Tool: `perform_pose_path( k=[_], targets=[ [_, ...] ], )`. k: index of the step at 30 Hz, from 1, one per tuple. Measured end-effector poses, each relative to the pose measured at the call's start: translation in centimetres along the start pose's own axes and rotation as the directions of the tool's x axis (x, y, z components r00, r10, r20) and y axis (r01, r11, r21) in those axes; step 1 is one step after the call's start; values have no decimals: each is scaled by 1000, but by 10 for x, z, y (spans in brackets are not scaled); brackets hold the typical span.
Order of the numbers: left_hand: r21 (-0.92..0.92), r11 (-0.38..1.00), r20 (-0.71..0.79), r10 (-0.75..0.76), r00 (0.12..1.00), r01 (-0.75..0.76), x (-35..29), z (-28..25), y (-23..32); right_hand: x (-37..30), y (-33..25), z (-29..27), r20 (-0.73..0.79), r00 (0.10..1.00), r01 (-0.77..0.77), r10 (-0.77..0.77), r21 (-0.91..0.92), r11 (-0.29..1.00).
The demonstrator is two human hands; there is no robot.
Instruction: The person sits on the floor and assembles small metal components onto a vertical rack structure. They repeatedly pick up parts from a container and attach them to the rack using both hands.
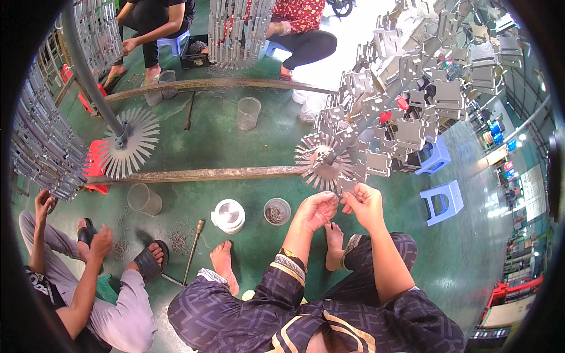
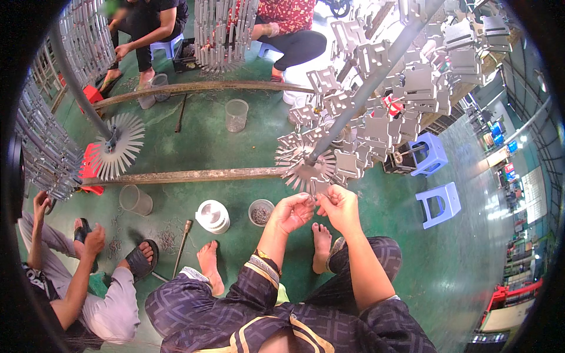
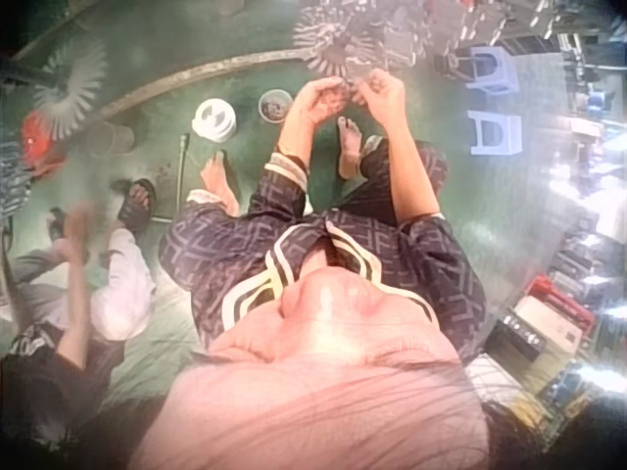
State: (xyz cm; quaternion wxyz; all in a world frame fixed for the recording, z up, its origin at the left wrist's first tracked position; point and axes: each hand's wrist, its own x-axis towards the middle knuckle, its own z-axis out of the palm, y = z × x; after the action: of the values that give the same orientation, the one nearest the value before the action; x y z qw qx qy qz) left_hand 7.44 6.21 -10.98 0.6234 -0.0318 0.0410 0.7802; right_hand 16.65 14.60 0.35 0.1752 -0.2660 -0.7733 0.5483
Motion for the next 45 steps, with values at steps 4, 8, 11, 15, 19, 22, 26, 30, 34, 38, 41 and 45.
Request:
perform_pose_path(
  k=[4,8,11,15,19,22,26,30,34,38,41,45],
  targets=[
    [674,499,110,663,741,-546,-4,9,-10,-1,-4,2,-55,998,-31,31,3,1000],
    [826,-184,453,779,434,-534,-12,19,-20,1,0,0,-98,994,-43,48,45,998],
    [795,-328,546,753,367,-511,-8,16,-25,3,2,0,-108,993,-47,53,57,997],
    [762,-444,618,717,323,-472,-3,14,-25,3,3,0,-114,992,-47,54,71,996],
    [715,-545,686,668,289,-438,-4,18,-22,3,1,1,-123,989,-76,88,100,992],
    [715,-559,692,654,307,-420,-4,18,-22,3,-3,4,-120,986,-102,117,126,987],
    [709,-565,701,626,341,-422,-4,18,-19,7,1,5,-108,988,-101,106,54,993],
    [722,-550,690,617,378,-419,-5,18,-13,11,1,7,-67,998,-12,8,-66,998],
    [741,-540,670,631,390,-399,-6,20,-9,19,4,11,-84,996,-7,2,-58,998],
    [757,-515,651,651,391,-403,-4,16,-8,26,8,12,-113,994,2,-16,-122,993],
    [847,-339,502,763,407,-410,-6,9,-9,30,5,12,-135,991,-21,-1,-159,987],
    [883,42,200,868,454,-468,-9,11,-11,39,2,11,-158,987,-59,35,-147,987]
  ],
)
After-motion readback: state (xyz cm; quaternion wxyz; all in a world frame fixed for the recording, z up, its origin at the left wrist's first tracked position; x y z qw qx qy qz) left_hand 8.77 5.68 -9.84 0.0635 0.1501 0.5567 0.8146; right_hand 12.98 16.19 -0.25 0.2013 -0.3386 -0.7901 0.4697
